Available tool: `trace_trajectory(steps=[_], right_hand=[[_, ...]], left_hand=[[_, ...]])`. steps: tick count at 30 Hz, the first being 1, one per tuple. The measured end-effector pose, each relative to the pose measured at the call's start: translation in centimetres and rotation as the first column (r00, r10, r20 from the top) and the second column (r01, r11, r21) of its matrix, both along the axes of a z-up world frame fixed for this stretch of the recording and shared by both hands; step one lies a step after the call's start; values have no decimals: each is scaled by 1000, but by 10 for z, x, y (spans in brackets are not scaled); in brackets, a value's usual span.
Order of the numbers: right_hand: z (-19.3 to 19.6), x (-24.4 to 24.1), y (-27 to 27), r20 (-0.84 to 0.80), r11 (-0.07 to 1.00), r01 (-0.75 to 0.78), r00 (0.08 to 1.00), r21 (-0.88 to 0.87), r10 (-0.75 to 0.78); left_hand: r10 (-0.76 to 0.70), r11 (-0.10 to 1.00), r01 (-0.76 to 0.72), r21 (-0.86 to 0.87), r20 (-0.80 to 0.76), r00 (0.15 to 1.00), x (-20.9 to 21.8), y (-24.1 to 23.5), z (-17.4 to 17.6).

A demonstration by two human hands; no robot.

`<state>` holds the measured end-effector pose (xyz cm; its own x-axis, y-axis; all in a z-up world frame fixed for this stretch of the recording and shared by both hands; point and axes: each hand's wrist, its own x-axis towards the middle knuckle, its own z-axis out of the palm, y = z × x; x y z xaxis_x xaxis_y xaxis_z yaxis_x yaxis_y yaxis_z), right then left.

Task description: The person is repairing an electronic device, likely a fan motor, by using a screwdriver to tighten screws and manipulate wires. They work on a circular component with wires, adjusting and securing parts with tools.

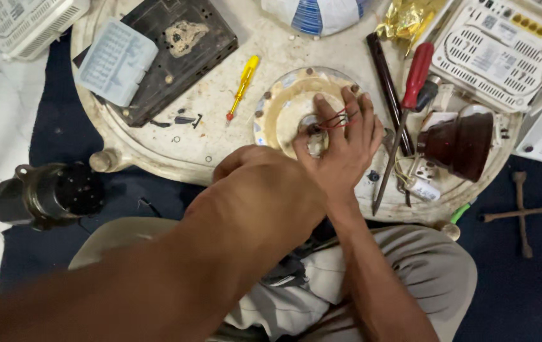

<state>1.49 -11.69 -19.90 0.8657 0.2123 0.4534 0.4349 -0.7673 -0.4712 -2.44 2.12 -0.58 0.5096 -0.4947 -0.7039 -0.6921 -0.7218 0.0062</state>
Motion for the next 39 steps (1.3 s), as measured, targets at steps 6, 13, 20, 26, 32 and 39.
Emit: trace_trajectory(steps=[6,13,20,26,32,39], right_hand=[[-3,1,-2,7,1000,-17,1000,10,17],[-4,2,-2,-5,1000,-12,1000,-11,12],[-4,1,-3,-19,1000,-24,1000,2,24],[-5,1,-1,-11,1000,-28,1000,6,28],[-4,2,-2,-13,999,-44,999,24,44],[-4,1,0,-3,1000,-23,1000,18,23]], left_hand=[[139,990,-134,-48,125,982,-6,4,9],[233,973,-227,-49,166,958,-9,3,10],[203,974,-226,17,373,905,-22,6,8],[220,970,-244,7,409,885,-24,2,11],[355,934,-352,-60,255,899,-17,-3,17],[434,900,-436,-8,126,892,-8,-7,23]])
